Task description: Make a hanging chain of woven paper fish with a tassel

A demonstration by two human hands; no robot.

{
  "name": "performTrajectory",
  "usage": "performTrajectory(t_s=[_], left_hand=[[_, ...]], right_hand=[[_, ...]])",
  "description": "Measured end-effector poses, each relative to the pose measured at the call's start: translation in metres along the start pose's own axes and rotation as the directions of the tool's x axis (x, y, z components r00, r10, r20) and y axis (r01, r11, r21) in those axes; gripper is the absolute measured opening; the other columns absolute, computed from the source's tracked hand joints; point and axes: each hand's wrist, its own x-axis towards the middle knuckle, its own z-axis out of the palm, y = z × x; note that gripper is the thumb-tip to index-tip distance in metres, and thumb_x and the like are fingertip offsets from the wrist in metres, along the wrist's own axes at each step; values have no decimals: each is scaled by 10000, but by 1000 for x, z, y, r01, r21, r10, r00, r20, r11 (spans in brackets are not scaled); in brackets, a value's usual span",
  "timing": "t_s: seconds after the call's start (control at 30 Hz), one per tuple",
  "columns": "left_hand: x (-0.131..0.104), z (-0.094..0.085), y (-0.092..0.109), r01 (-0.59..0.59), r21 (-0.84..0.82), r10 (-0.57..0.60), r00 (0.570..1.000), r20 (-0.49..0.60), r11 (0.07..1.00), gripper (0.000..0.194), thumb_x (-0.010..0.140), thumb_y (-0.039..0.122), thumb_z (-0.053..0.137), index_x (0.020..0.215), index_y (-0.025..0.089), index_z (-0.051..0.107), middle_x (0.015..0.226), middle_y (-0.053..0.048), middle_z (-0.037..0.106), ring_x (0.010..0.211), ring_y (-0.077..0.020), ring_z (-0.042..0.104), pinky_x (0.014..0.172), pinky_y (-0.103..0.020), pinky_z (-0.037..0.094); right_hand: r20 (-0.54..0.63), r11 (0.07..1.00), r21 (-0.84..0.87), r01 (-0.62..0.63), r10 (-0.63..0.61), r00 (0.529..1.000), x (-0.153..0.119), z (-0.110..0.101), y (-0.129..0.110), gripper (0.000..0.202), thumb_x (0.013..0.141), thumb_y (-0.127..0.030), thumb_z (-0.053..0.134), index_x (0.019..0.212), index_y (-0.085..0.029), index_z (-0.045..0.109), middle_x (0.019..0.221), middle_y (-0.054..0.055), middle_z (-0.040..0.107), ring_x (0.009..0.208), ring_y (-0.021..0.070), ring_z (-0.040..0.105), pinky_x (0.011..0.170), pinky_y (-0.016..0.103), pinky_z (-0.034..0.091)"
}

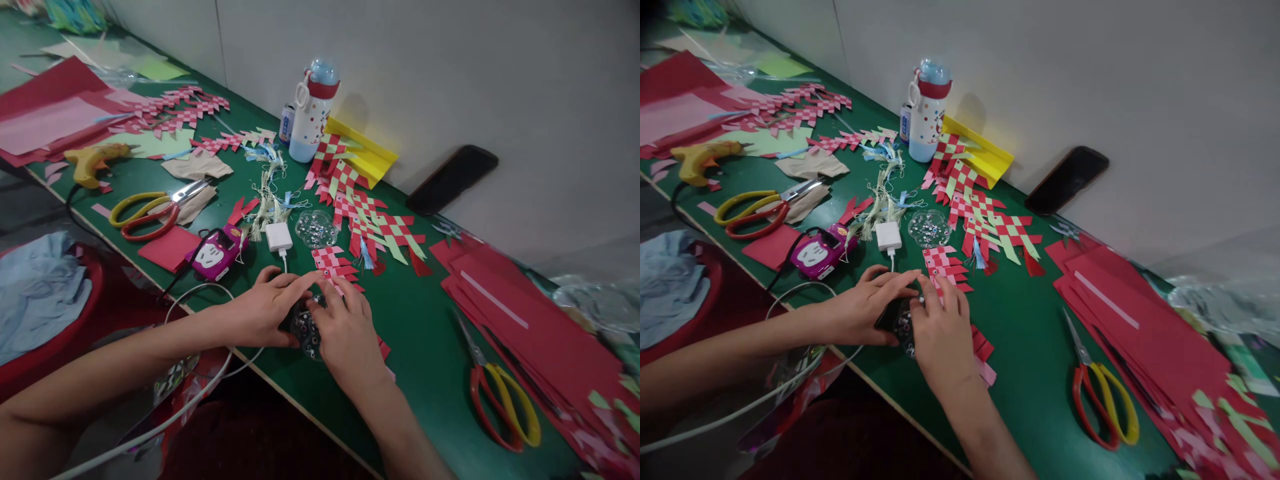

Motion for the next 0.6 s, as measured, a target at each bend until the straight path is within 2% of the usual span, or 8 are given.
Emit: performTrajectory(t_s=[0.13, 0.27, 0.43, 0.6], left_hand=[[0, 2, -2, -8, 15, 8, 1000, -11, 1000, 1087, 727, 326, 703, 1505, 218, -49, 1299, -132, 600, 1264, -317, 450, 1061, -490, 152], [0, 3, -3, -15, 17, 15, 1000, -8, 1000, 1096, 731, 330, 695, 1506, 216, -71, 1289, -132, 605, 1274, -318, 444, 1062, -490, 150], [1, 2, -1, -3, 18, 3, 1000, 7, 1000, 1105, 733, 333, 704, 1505, 207, -76, 1288, -142, 607, 1286, -331, 429, 1067, -512, 132], [1, 2, 1, -5, 28, 5, 1000, 9, 1000, 1119, 736, 311, 708, 1503, 208, -100, 1287, -148, 610, 1286, -345, 419, 1060, -527, 131]], right_hand=[[28, 990, 120, -72, 69, 997, 4, 2, 3, 342, 830, -79, 457, 1002, -180, 735, 1362, 127, 545, 1252, 319, 393, 979, 520, 416], [-10, 980, 193, -43, 45, 999, 7, 2, 6, 333, 831, -85, 446, 969, -156, 741, 1295, 146, 580, 1206, 302, 434, 1011, 523, 416], [-48, 982, 187, -22, 32, 998, 12, 1, 2, 260, 865, -140, 484, 934, -130, 735, 1172, 160, 632, 1147, 295, 468, 1008, 498, 431], [24, 995, 83, -48, 46, 999, 20, 3, -3, 257, 875, -115, 489, 908, -136, 743, 1102, 162, 673, 1111, 309, 485, 948, 465, 458]])
